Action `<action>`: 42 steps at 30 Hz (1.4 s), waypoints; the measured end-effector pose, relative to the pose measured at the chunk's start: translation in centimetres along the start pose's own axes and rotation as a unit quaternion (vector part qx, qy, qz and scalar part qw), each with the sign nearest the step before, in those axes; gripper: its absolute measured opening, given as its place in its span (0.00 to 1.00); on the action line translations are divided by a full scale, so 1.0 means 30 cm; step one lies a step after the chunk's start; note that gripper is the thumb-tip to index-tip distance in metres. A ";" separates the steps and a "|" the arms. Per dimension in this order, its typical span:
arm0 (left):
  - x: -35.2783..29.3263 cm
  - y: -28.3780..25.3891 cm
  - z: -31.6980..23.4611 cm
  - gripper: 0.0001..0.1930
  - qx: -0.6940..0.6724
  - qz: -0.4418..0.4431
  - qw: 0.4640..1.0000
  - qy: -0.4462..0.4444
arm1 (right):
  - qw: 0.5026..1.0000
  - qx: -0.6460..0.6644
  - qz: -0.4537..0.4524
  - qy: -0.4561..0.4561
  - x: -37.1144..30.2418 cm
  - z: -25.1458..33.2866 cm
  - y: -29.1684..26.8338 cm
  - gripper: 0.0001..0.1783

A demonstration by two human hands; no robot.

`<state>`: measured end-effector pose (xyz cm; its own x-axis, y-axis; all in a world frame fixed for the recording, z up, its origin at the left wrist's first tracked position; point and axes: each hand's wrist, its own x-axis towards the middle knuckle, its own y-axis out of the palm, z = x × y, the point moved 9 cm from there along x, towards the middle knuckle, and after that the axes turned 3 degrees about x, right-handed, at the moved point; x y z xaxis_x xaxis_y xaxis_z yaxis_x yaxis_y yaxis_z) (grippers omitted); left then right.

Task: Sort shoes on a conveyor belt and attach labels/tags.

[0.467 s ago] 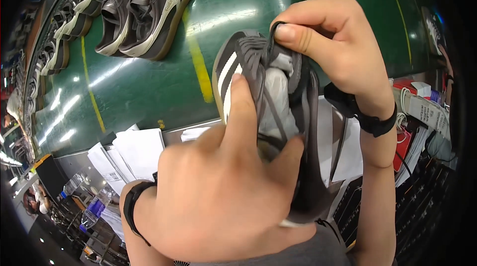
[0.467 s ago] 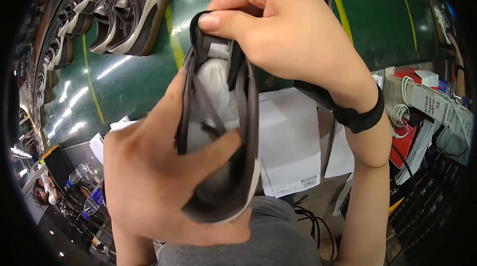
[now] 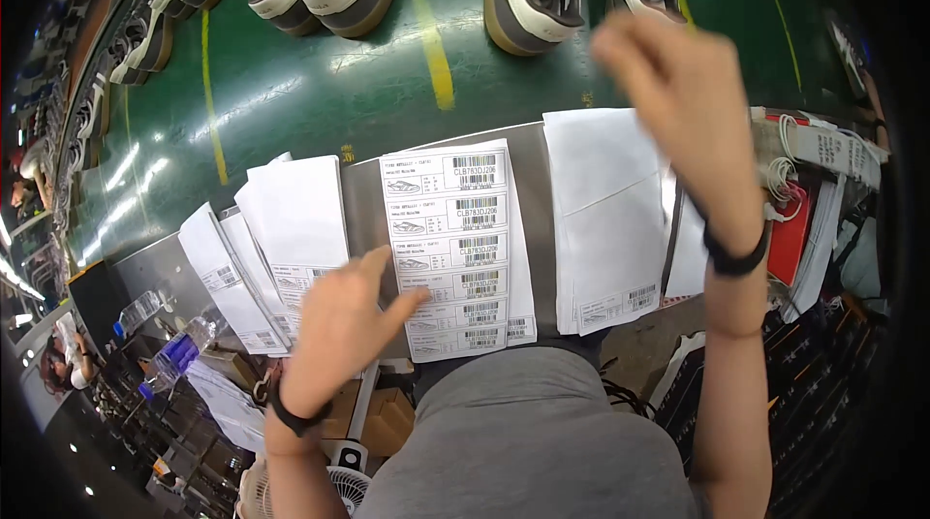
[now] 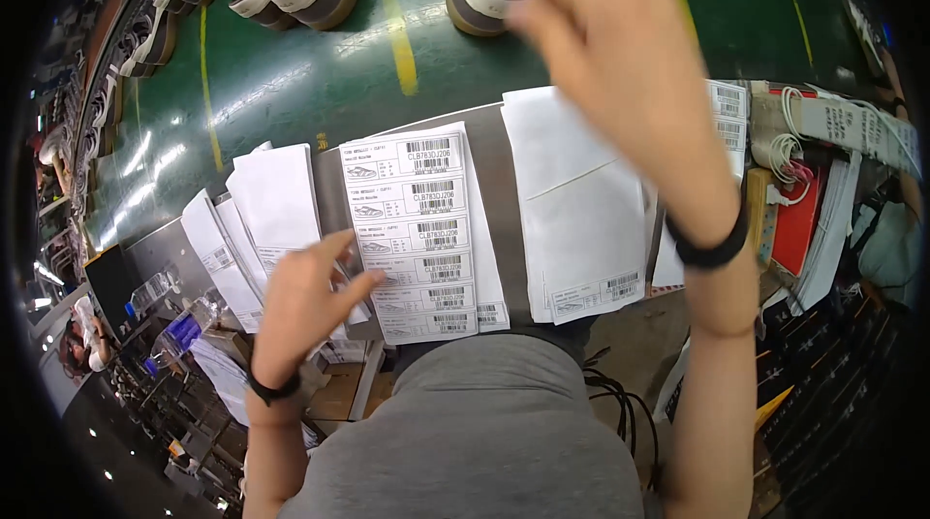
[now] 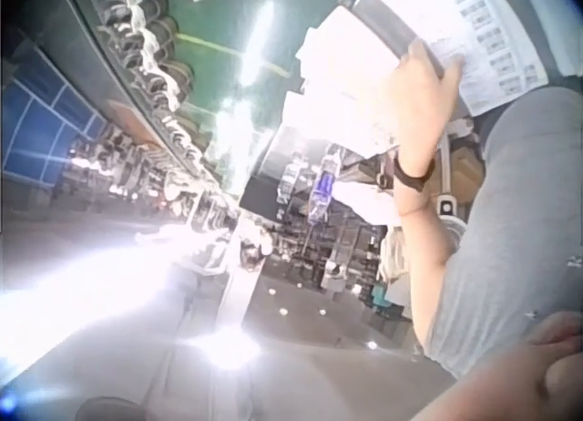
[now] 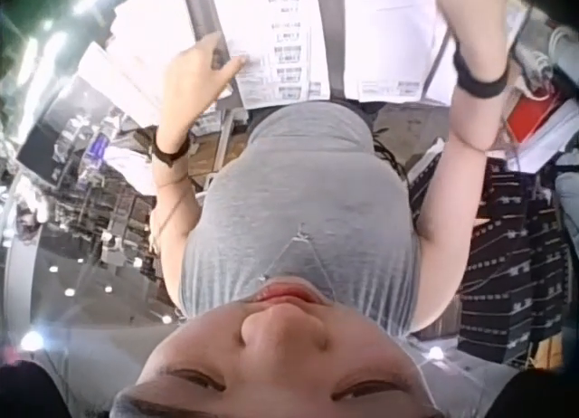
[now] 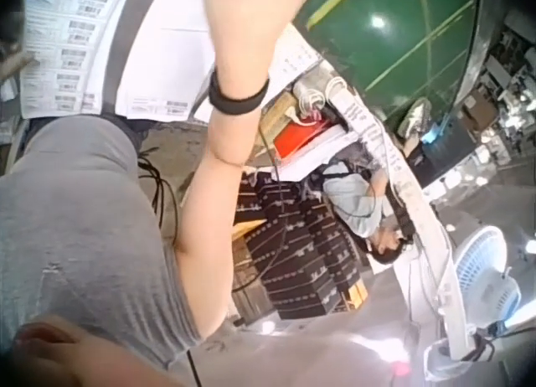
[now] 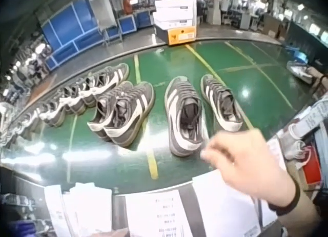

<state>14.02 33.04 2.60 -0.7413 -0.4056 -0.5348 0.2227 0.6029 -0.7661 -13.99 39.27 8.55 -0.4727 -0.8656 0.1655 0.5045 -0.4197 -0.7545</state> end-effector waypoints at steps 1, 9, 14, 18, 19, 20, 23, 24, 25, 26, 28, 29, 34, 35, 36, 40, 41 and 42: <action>-0.044 0.062 0.035 0.28 -0.057 -0.014 0.996 -0.062 | 0.992 0.075 0.070 0.074 -0.108 0.015 0.090 0.09; -0.098 0.216 0.069 0.22 -0.250 -0.185 0.949 -0.052 | 0.875 0.328 0.087 0.345 -0.511 -0.046 0.453 0.18; -0.124 0.209 0.013 0.32 -0.107 -0.187 0.976 -0.027 | 0.959 0.143 0.063 0.236 -0.466 0.022 0.434 0.20; -0.132 0.120 -0.061 0.38 -0.004 -0.279 0.959 0.045 | 0.983 -0.161 -0.009 0.094 -0.484 0.156 0.420 0.22; -0.128 0.122 -0.052 0.38 -0.005 -0.278 0.959 0.047 | 0.982 -0.163 -0.009 0.095 -0.494 0.169 0.431 0.22; -0.121 0.140 -0.069 0.36 0.027 -0.266 0.959 0.091 | 0.977 -0.198 0.003 0.080 -0.502 0.187 0.449 0.22; -0.102 0.174 -0.074 0.33 0.060 -0.243 0.958 0.139 | 0.978 -0.199 -0.006 0.055 -0.476 0.217 0.431 0.22; -0.093 0.183 -0.069 0.31 0.063 -0.234 0.960 0.142 | 0.985 -0.162 -0.030 0.046 -0.462 0.224 0.410 0.21; -0.095 0.173 -0.069 0.31 0.061 -0.239 0.959 0.142 | 0.985 -0.165 -0.032 0.042 -0.449 0.225 0.393 0.21; -0.094 0.170 -0.073 0.31 0.060 -0.230 0.959 0.154 | 0.991 -0.118 -0.039 0.055 -0.434 0.211 0.374 0.18; -0.086 0.163 -0.074 0.32 0.057 -0.224 0.959 0.164 | 0.994 -0.073 -0.046 0.064 -0.407 0.205 0.357 0.15; -0.079 0.175 -0.073 0.30 0.062 -0.203 0.963 0.165 | 0.995 -0.081 -0.018 0.051 -0.405 0.220 0.371 0.13; -0.097 0.277 -0.069 0.26 0.134 -0.113 0.955 0.240 | 0.990 -0.031 0.074 -0.113 -0.428 0.524 0.350 0.11; -0.104 0.257 -0.078 0.27 0.074 -0.144 0.952 0.259 | 0.990 -0.045 0.069 -0.118 -0.397 0.538 0.307 0.11; -0.107 0.234 -0.084 0.28 0.013 -0.175 0.944 0.278 | 0.988 0.036 0.084 -0.121 -0.369 0.549 0.261 0.11; -0.065 0.251 0.035 0.27 0.085 -0.110 0.952 0.272 | 0.944 0.297 -0.018 -0.142 -0.121 0.366 0.006 0.09; -0.028 0.150 0.024 0.27 0.032 -0.104 0.948 0.299 | 0.928 0.333 -0.122 -0.112 -0.063 0.241 -0.082 0.09; 0.030 0.054 -0.016 0.26 -0.023 -0.097 0.936 0.337 | 0.925 0.334 -0.160 -0.088 -0.013 0.109 -0.190 0.12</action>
<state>13.41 33.98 1.05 -0.9996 0.0054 -0.0286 0.0262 0.5987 -0.8005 -14.31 41.12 14.87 -0.5789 -0.6746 0.4580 0.7214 -0.6855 -0.0979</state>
